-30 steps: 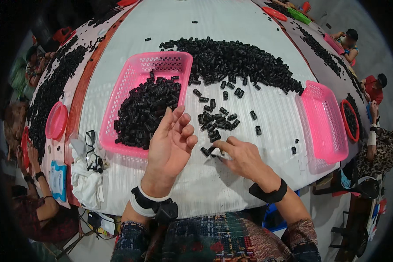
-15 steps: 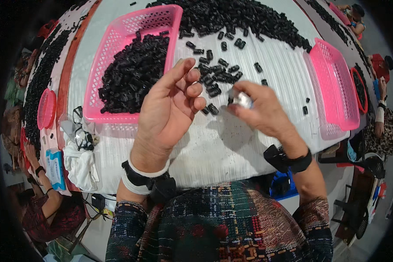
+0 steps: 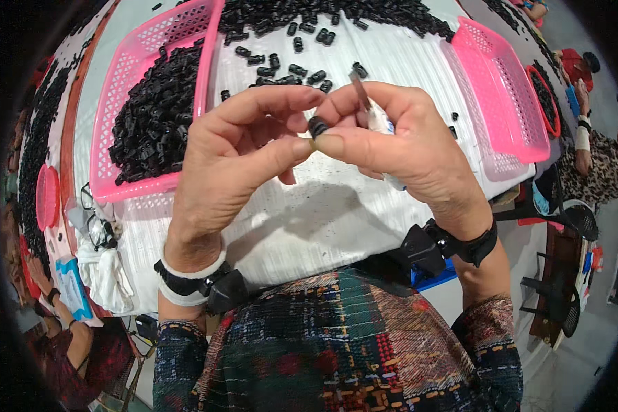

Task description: Manually assembling small black plastic or rubber components for shoes at a manufacturing table.

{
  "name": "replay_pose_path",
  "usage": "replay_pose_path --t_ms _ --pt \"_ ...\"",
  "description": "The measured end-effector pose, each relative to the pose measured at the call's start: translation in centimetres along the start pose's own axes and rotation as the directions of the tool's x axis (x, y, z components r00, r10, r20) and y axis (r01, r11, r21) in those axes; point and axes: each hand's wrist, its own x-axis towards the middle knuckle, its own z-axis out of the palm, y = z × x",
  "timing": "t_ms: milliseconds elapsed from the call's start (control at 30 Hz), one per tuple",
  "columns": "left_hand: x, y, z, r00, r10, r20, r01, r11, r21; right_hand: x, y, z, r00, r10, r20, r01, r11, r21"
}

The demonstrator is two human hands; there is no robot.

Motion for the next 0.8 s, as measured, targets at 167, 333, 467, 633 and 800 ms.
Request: replay_pose_path --t_ms 167,333,467,633,800 --pt "-0.1 -0.1 0.6 0.993 0.106 0.051 -0.112 0.985 0.132 -0.5 0.0 0.0 0.998 0.06 -0.005 -0.06 0.998 0.029" --pt "-0.1 -0.2 0.7 0.984 0.158 0.081 -0.17 0.968 0.185 -0.9 0.3 0.0 0.992 0.118 0.035 -0.121 0.986 0.118" --pt "-0.1 -0.2 0.6 0.992 0.117 0.052 -0.124 0.978 0.167 -1.1 -0.5 0.5 0.986 0.161 0.028 -0.164 0.978 0.128" --pt "0.1 -0.6 0.3 0.988 0.078 -0.136 -0.087 0.994 -0.063 -1.5 1.3 0.0 0.996 -0.09 0.022 0.092 0.988 -0.121" --pt "0.4 0.5 0.4 0.977 0.072 -0.203 -0.105 0.982 -0.154 -3.2 2.2 -0.4 0.977 0.009 0.212 0.018 0.992 -0.125"
